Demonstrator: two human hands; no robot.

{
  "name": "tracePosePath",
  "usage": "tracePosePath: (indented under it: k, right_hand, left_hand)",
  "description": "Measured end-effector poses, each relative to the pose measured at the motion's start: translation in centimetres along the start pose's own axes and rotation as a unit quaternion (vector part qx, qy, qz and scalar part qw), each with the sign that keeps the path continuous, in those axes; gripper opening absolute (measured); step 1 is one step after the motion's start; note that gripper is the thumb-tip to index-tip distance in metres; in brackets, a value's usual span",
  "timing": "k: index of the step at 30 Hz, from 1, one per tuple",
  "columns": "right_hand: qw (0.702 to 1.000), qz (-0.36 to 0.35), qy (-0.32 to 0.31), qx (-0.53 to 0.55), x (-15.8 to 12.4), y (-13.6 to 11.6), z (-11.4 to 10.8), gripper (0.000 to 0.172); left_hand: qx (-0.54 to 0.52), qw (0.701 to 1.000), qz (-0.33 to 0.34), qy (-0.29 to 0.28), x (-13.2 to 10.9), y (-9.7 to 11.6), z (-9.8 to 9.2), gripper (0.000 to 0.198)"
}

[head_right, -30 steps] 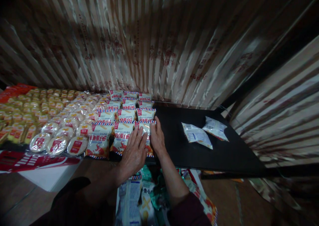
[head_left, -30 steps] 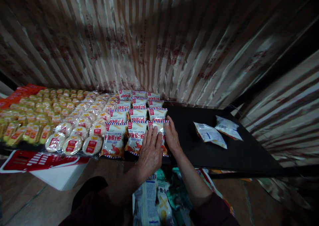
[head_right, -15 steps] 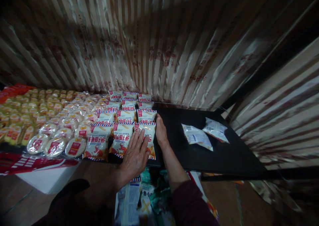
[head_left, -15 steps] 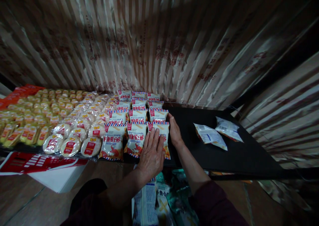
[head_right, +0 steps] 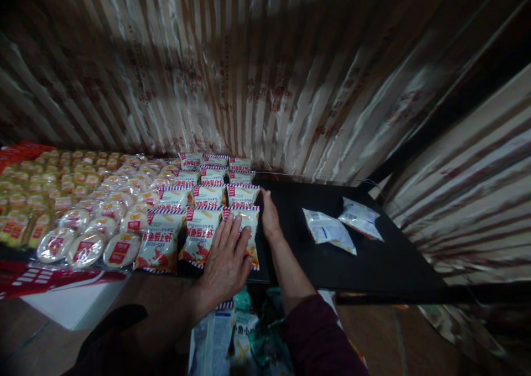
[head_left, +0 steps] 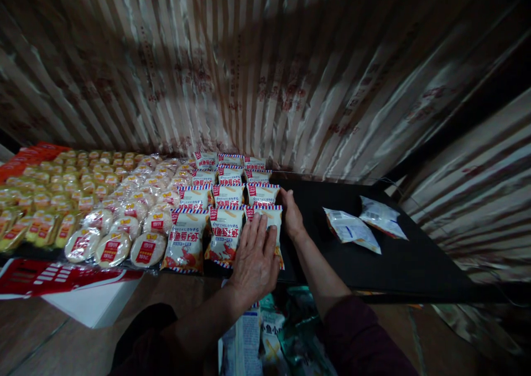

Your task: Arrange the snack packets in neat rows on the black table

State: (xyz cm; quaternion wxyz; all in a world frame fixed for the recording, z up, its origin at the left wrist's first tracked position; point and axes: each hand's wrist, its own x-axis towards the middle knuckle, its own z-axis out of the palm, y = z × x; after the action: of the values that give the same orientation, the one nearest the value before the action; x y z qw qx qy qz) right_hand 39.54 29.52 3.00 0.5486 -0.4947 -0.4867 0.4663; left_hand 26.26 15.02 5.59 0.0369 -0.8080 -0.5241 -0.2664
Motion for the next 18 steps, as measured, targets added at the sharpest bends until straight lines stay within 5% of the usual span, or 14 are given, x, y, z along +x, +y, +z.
tracePosePath:
  k: [9,18]
  right_hand:
    - [0.996,0.066,0.001,0.062,4.2,-0.2,0.4,0.073]
    - [0.991,0.081,-0.059,0.083,5.3,-0.7,1.0,0.075]
  left_hand:
    - [0.006,1.000,-0.015,0.012,3.1,-0.3,-0.2,0.059]
    - [-0.005,0.999,-0.032,0.026,5.7,-0.9,1.4,0.055]
